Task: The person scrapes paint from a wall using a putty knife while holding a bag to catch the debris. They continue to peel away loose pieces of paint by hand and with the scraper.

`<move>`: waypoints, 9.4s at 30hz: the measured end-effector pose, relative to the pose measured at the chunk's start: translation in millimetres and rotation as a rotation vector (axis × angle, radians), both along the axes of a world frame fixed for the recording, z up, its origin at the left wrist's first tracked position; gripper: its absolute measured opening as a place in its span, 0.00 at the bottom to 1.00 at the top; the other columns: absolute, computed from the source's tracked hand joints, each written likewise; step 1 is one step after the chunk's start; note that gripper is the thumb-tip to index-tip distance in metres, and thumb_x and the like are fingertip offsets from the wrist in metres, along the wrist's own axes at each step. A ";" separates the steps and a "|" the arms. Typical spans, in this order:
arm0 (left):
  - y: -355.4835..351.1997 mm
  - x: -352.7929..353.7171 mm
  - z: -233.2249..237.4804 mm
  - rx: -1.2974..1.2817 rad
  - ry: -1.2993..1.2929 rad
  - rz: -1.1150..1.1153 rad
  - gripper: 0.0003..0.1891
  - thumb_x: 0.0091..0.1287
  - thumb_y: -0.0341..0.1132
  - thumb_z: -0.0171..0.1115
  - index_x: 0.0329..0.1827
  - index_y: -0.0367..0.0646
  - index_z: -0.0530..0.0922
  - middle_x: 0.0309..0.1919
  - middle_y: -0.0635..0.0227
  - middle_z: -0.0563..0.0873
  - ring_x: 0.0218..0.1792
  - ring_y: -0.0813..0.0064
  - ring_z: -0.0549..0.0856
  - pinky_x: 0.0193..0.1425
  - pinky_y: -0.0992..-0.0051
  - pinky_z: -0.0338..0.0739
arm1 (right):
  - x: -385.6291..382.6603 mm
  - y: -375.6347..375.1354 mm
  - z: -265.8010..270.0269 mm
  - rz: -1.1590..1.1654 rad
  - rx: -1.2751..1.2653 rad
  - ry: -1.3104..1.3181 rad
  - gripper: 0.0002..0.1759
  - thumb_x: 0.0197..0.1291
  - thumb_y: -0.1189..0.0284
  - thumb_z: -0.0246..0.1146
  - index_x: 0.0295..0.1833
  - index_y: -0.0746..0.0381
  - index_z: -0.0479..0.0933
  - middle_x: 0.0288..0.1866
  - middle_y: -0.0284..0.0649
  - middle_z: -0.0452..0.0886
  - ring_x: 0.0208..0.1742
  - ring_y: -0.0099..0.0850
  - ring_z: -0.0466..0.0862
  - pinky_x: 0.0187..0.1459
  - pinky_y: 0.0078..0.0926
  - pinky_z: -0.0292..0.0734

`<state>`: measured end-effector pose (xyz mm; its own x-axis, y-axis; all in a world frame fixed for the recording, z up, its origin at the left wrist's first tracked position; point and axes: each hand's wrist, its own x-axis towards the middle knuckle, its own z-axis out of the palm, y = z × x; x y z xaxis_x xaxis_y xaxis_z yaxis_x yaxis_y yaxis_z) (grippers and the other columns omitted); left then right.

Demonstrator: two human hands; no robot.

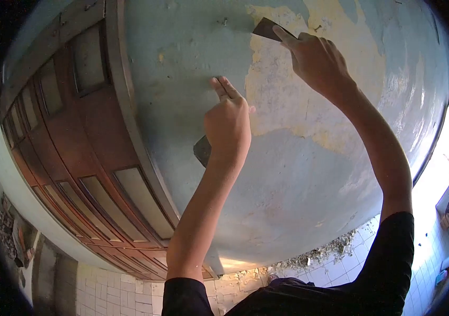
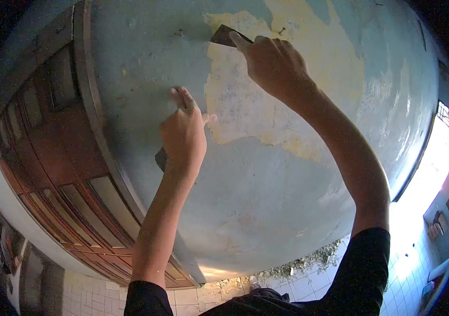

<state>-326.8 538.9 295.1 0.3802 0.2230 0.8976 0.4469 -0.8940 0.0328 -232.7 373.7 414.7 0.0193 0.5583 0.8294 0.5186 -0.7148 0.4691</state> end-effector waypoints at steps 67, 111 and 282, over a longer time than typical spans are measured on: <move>0.8 -5.6 3.0 -0.037 0.066 0.031 0.47 0.68 0.60 0.69 0.74 0.24 0.71 0.69 0.35 0.77 0.40 0.59 0.95 0.36 0.73 0.91 | 36.8 -44.7 3.8 0.105 0.257 0.176 0.27 0.72 0.75 0.61 0.75 0.56 0.76 0.30 0.55 0.85 0.29 0.48 0.87 0.38 0.47 0.85; -46.2 -77.2 -249.3 -1.187 -0.206 -0.954 0.19 0.79 0.46 0.65 0.49 0.34 0.88 0.30 0.64 0.93 0.31 0.83 0.87 0.41 0.74 0.81 | -100.7 -91.7 -305.7 0.454 0.023 1.536 0.30 0.73 0.74 0.62 0.79 0.65 0.69 0.40 0.57 0.90 0.39 0.40 0.91 0.47 0.36 0.84; -205.9 139.7 -176.5 -1.132 -0.455 -0.875 0.20 0.85 0.41 0.55 0.34 0.35 0.77 0.21 0.73 0.74 0.26 0.88 0.71 0.27 0.75 0.66 | 102.9 -173.8 -306.3 1.051 0.353 1.433 0.29 0.66 0.82 0.62 0.73 0.76 0.75 0.34 0.47 0.91 0.30 0.16 0.82 0.30 0.17 0.77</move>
